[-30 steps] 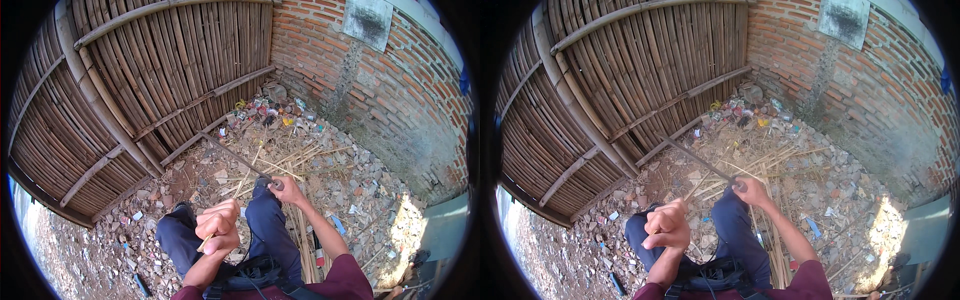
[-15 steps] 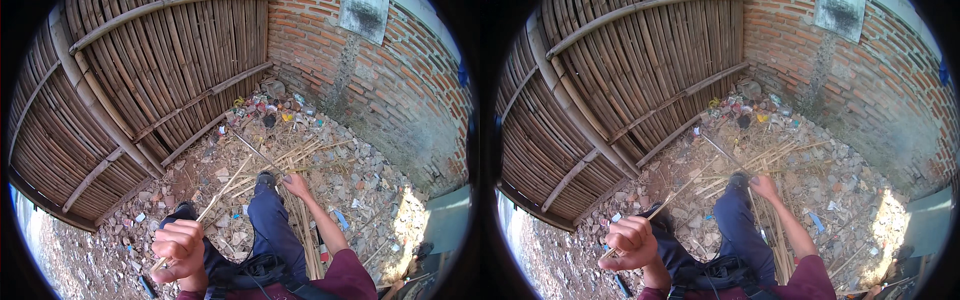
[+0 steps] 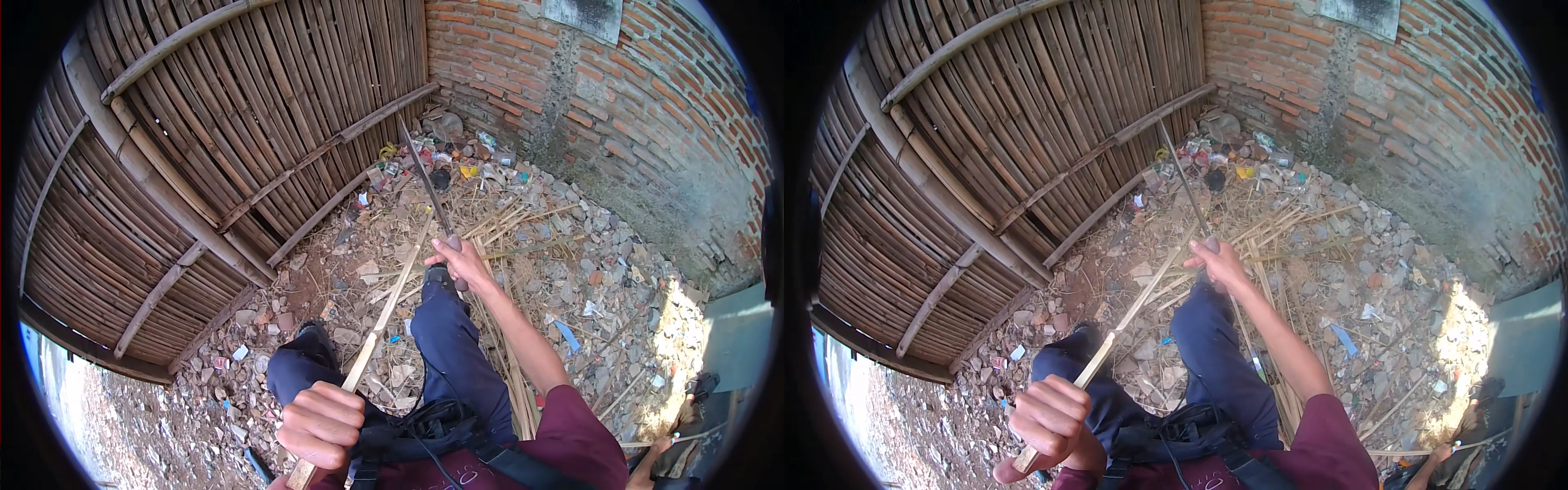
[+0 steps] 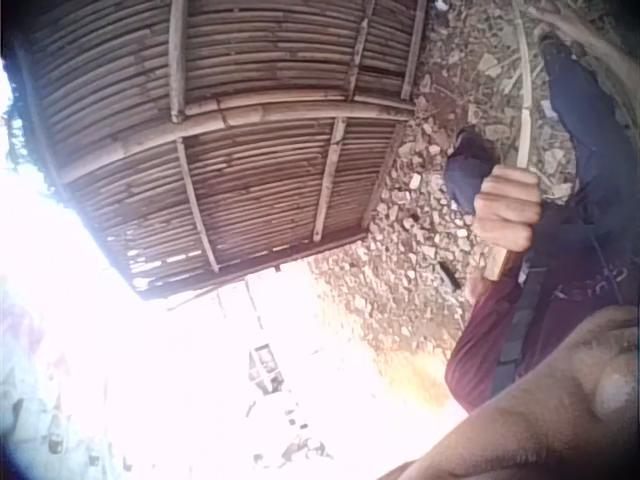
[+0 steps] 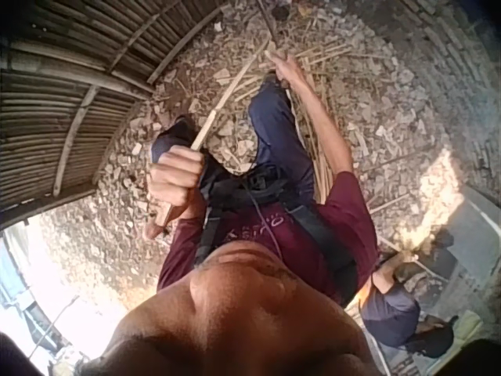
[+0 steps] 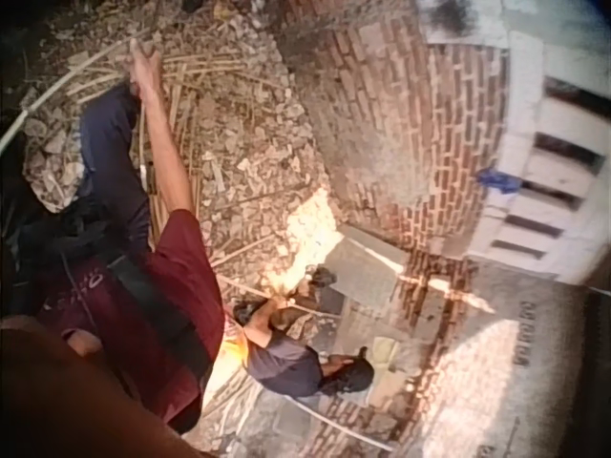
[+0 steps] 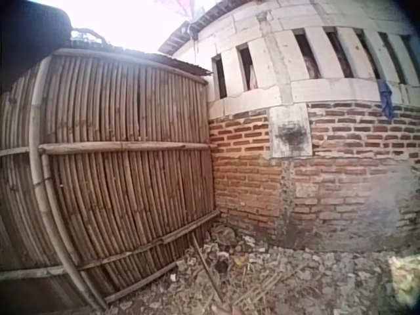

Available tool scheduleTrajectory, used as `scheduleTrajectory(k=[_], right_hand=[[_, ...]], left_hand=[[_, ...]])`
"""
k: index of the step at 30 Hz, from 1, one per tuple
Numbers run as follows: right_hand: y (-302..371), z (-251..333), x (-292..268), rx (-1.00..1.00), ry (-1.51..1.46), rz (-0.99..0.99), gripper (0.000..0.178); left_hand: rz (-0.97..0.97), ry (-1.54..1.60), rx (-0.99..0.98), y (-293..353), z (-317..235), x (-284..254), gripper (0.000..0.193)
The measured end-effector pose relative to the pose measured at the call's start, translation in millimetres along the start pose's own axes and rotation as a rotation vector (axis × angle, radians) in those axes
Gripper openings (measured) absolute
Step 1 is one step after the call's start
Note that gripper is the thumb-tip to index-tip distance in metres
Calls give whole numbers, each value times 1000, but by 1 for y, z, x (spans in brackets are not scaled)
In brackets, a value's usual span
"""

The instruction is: The person shaves and smooths a long bamboo strip using a small handheld blade while sitting on the ground.

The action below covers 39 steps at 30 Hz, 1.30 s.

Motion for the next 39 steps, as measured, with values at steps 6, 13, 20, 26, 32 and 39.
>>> scheduleTrajectory(k=[6,13,20,26,32,39], right_hand=[[-3,2,19,22,-66,15,39],[4,11,30,26,-144,133,31],[34,51,38,-97,-320,33,38],[35,74,14,-276,-409,-30,38],[57,99,-8,-464,-299,-126,32],[50,61,-29,-531,17,-377,21]], left_hand=[[306,56,2,-21,-25,37,69],[228,116,-20,-41,-63,55,71],[165,227,14,-28,-94,41,83],[-37,329,-343,25,-69,-6,85],[-263,424,-844,122,-66,-48,49],[450,-666,-1388,210,19,-66,120]])
Point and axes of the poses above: each hand's wrist, its own y-axis away from the middle knuckle, its own x-axis out of the palm, z = x × y, the point moved 10 cm from there along -y, towards the middle knuckle, and after that the axes turned 13 degrees about x, right-handed, at the moved point
